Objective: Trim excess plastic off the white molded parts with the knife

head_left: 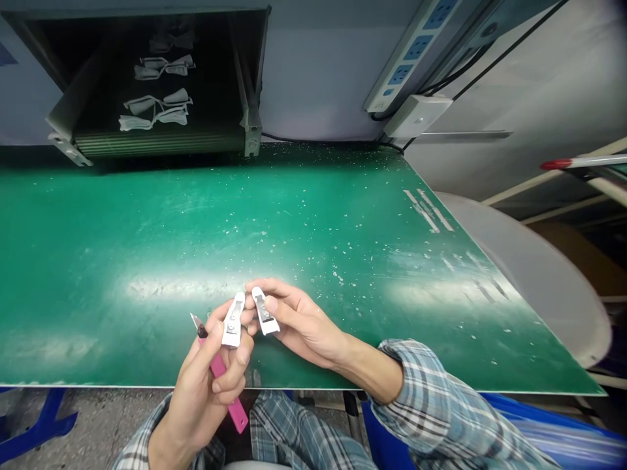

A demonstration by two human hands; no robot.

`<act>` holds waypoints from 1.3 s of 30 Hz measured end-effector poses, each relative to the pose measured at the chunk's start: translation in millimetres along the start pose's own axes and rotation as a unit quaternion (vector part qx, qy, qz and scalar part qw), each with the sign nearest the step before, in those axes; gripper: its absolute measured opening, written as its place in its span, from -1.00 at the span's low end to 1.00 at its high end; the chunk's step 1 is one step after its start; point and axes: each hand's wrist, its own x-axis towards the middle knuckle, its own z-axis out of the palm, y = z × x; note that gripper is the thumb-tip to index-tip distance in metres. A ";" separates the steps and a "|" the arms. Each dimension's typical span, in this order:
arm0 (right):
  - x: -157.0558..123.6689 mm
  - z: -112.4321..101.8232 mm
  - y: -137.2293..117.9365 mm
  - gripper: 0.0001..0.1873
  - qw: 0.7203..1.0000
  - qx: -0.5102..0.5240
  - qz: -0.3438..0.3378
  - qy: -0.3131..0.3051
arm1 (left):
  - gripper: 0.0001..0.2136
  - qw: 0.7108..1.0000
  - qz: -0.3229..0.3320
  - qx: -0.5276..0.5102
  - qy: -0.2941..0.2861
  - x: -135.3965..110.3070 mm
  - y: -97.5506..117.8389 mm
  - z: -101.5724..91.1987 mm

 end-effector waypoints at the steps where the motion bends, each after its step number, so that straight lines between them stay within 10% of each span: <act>1: 0.3 0.0 0.2 -0.72 1.000 0.001 0.000 -0.001 | -0.71 1.000 -0.002 -0.003 -0.001 0.6 -0.1 -0.2; 30: 2.6 -1.2 1.8 -0.75 1.000 0.006 0.006 0.002 | -0.75 1.000 -0.008 0.000 -0.001 1.9 -3.3 -8.9; 39: 2.7 1.5 2.7 -0.74 1.000 0.007 0.013 0.006 | -0.49 0.967 0.114 0.198 0.111 -5.6 24.8 -4.6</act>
